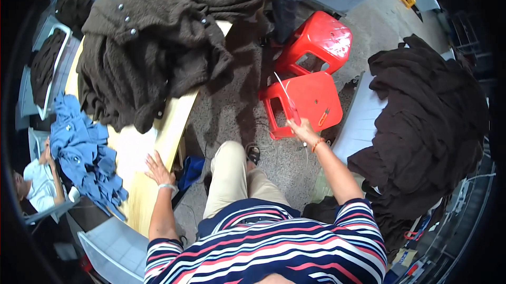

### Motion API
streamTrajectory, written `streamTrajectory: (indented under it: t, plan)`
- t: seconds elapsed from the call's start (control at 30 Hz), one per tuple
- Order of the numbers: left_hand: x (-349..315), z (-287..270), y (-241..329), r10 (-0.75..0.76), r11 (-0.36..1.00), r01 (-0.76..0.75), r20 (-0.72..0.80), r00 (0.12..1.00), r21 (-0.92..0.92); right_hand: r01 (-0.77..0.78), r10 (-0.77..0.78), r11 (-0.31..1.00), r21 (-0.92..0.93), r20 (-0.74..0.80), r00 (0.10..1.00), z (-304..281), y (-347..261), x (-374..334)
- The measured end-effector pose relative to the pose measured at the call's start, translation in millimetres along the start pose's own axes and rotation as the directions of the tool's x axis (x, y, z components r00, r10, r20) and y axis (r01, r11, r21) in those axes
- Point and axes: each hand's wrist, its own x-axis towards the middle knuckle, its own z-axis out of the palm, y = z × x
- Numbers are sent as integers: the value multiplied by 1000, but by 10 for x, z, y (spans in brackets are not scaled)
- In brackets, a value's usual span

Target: Trimming excess threads from garments using scissors.

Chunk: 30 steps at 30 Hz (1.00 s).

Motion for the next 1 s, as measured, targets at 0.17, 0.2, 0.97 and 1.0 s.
streamTrajectory:
  t: [0.17,0.2,0.97,1.0]
  plan:
    - [-18,-55,6,24,998,-27,-49,999,-64,-225,226,974,-32,26,974,182,708,-594]
    - [-16,6,-47,40,998,-44,-71,997,-50,-245,246,967,-67,13,969,209,764,-732]
    - [71,80,-106,28,995,-37,92,995,97,243,-278,924,-297,-82,957,484,937,-321]
    - [126,150,-96,27,999,-32,125,992,39,274,-288,916,-294,-7,958,485,985,-163]
